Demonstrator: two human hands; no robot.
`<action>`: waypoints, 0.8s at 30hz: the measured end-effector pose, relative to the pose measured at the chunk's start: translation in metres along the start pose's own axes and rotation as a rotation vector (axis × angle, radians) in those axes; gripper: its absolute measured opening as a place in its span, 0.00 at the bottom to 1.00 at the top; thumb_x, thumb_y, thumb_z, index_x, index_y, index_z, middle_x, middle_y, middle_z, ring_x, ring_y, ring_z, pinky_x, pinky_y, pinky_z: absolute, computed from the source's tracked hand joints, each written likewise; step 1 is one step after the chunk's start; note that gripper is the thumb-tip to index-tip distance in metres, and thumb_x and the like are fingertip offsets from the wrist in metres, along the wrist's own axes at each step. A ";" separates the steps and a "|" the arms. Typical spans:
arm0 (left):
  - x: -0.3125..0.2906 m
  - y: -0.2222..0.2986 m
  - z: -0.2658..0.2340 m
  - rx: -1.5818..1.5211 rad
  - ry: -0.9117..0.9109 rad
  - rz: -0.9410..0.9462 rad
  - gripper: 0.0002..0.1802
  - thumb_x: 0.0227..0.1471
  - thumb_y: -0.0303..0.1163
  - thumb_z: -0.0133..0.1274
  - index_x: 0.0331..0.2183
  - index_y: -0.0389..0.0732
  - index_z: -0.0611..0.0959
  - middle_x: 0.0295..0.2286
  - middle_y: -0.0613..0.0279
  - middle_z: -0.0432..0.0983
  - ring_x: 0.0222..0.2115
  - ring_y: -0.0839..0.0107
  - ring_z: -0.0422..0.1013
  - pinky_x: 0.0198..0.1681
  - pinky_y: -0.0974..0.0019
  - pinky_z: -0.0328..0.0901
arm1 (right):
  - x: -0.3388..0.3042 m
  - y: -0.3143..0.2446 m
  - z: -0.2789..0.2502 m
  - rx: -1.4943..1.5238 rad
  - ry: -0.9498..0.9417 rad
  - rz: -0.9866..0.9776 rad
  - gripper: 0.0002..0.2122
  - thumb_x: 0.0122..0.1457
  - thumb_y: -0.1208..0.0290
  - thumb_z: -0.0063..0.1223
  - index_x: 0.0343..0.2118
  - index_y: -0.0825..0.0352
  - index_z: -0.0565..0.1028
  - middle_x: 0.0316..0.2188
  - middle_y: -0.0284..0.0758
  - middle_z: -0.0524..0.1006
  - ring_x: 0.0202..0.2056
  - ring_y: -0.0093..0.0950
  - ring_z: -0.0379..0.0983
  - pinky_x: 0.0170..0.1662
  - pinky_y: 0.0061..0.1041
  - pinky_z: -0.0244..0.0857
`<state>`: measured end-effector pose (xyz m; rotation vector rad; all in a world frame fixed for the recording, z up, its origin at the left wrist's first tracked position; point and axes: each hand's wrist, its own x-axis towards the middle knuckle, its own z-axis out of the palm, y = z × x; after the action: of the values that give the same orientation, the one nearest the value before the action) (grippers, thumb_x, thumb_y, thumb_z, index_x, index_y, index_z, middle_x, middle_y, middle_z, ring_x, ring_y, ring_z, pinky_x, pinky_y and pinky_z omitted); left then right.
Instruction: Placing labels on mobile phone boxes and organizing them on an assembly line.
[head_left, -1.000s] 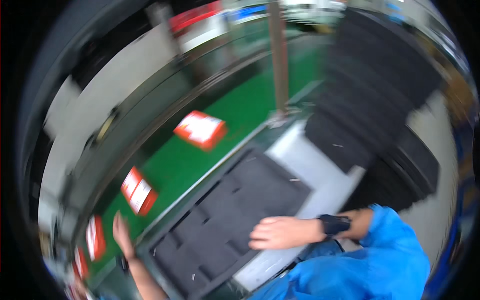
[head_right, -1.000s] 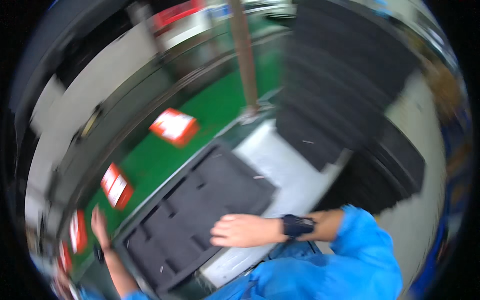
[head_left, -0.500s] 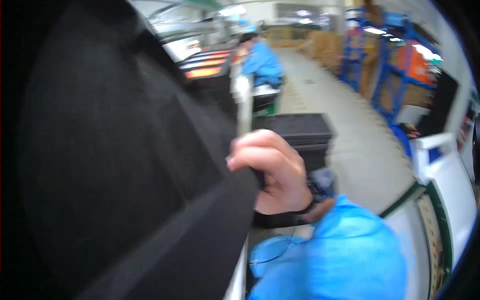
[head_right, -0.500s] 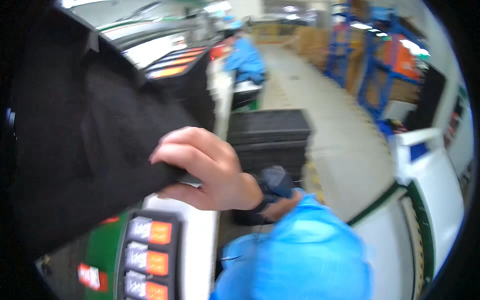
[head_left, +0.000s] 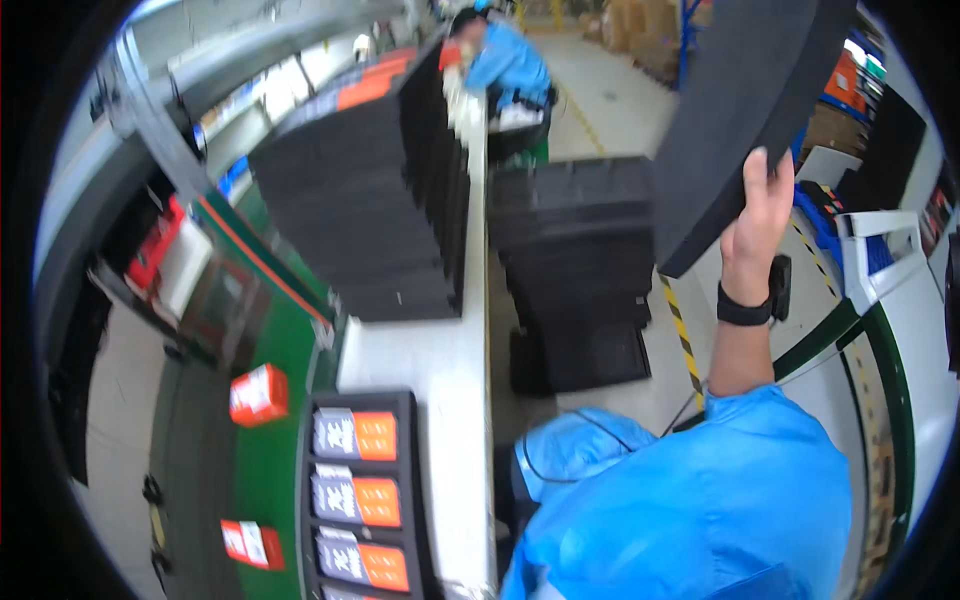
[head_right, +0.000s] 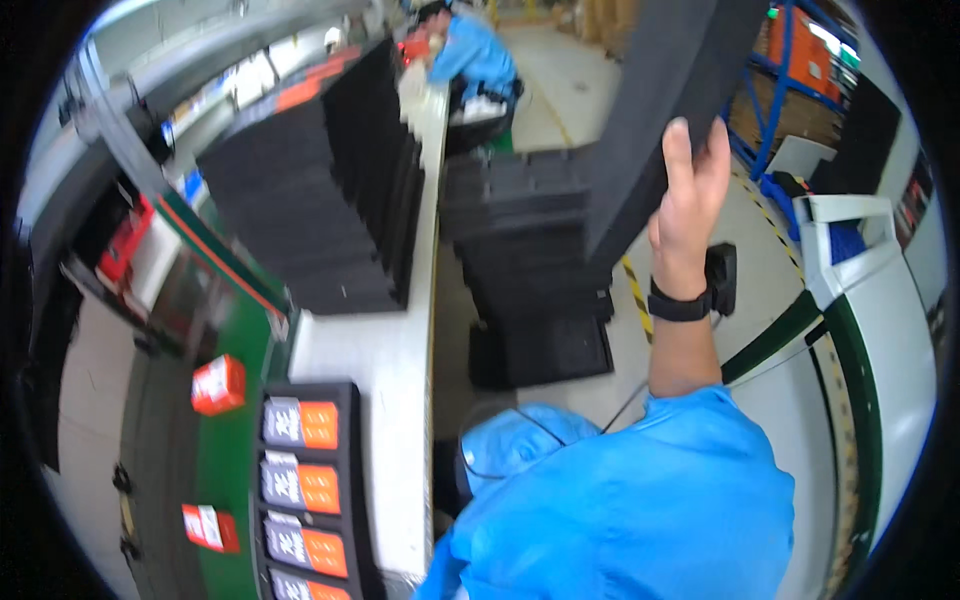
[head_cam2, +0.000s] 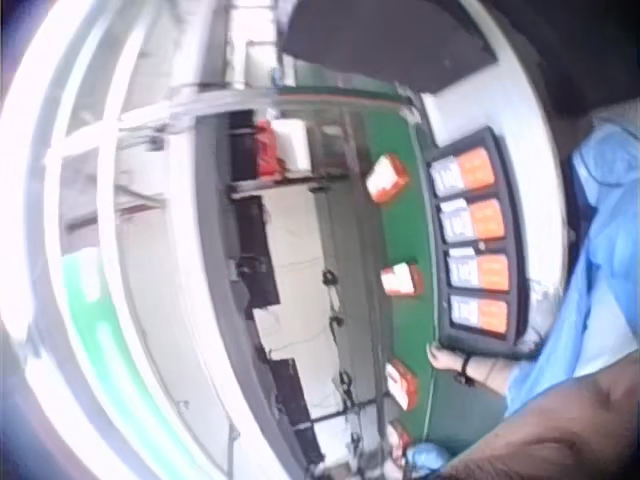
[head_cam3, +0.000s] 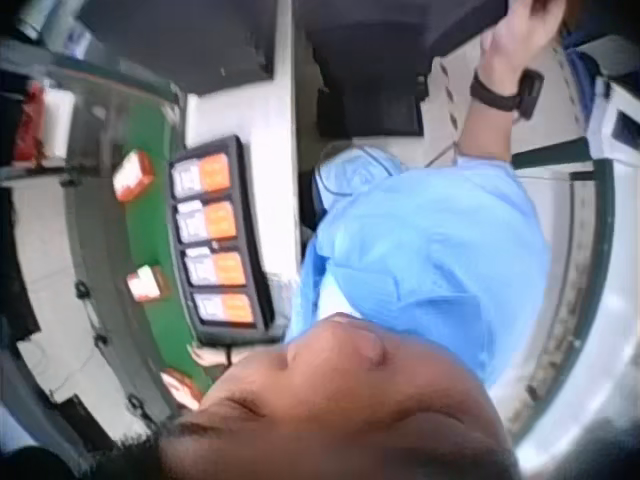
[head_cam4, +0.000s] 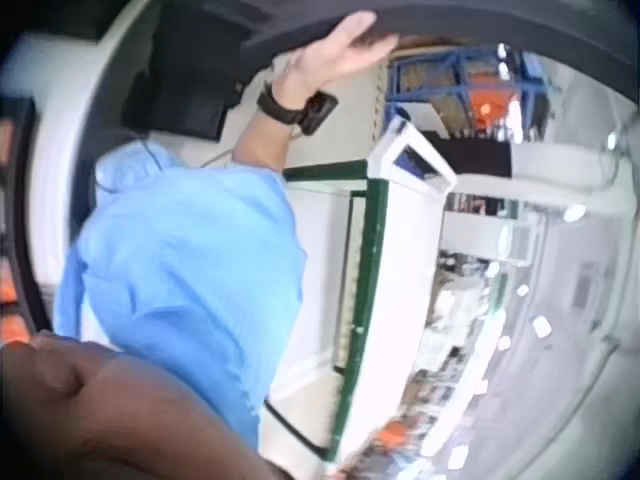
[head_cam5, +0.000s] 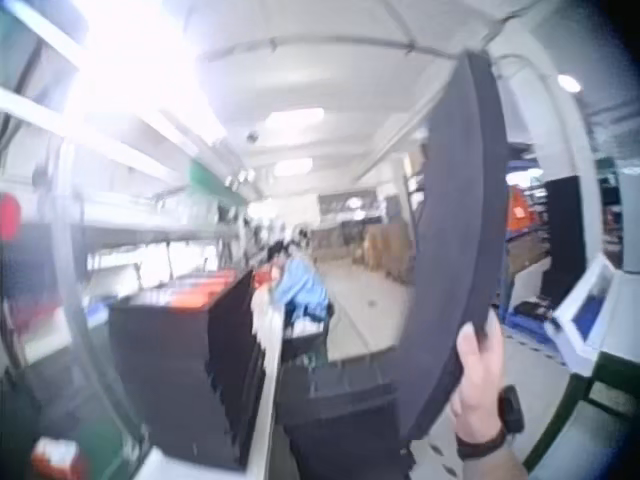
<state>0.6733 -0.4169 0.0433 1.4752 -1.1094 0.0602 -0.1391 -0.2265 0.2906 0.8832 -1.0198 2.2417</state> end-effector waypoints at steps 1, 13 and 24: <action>0.005 -0.010 -0.007 -0.003 -0.020 0.005 0.14 0.58 0.30 0.52 0.39 0.30 0.84 0.37 0.49 0.80 0.38 0.61 0.75 0.45 0.62 0.69 | -0.022 0.030 -0.033 -0.207 -0.006 0.039 0.13 0.64 0.70 0.51 0.48 0.71 0.68 0.42 0.36 0.74 0.43 0.24 0.71 0.47 0.24 0.66; 0.026 -0.072 -0.033 0.171 -0.071 -0.245 0.19 0.59 0.29 0.42 0.46 0.31 0.80 0.37 0.52 0.77 0.36 0.64 0.73 0.44 0.65 0.68 | -0.311 0.155 -0.200 -1.012 -1.026 0.562 0.18 0.52 0.67 0.59 0.43 0.69 0.70 0.39 0.46 0.72 0.42 0.47 0.71 0.41 0.39 0.67; -0.044 -0.044 -0.069 0.080 -0.044 -0.441 0.18 0.59 0.28 0.42 0.49 0.35 0.78 0.41 0.57 0.73 0.41 0.65 0.70 0.47 0.65 0.65 | -0.380 0.277 -0.278 -0.789 -1.792 0.371 0.16 0.48 0.68 0.60 0.39 0.65 0.69 0.35 0.40 0.70 0.41 0.41 0.70 0.41 0.38 0.67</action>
<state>0.7156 -0.3447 0.0027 1.7705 -0.8018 -0.2387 -0.1734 -0.2375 -0.2545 2.3110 -2.5561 0.4187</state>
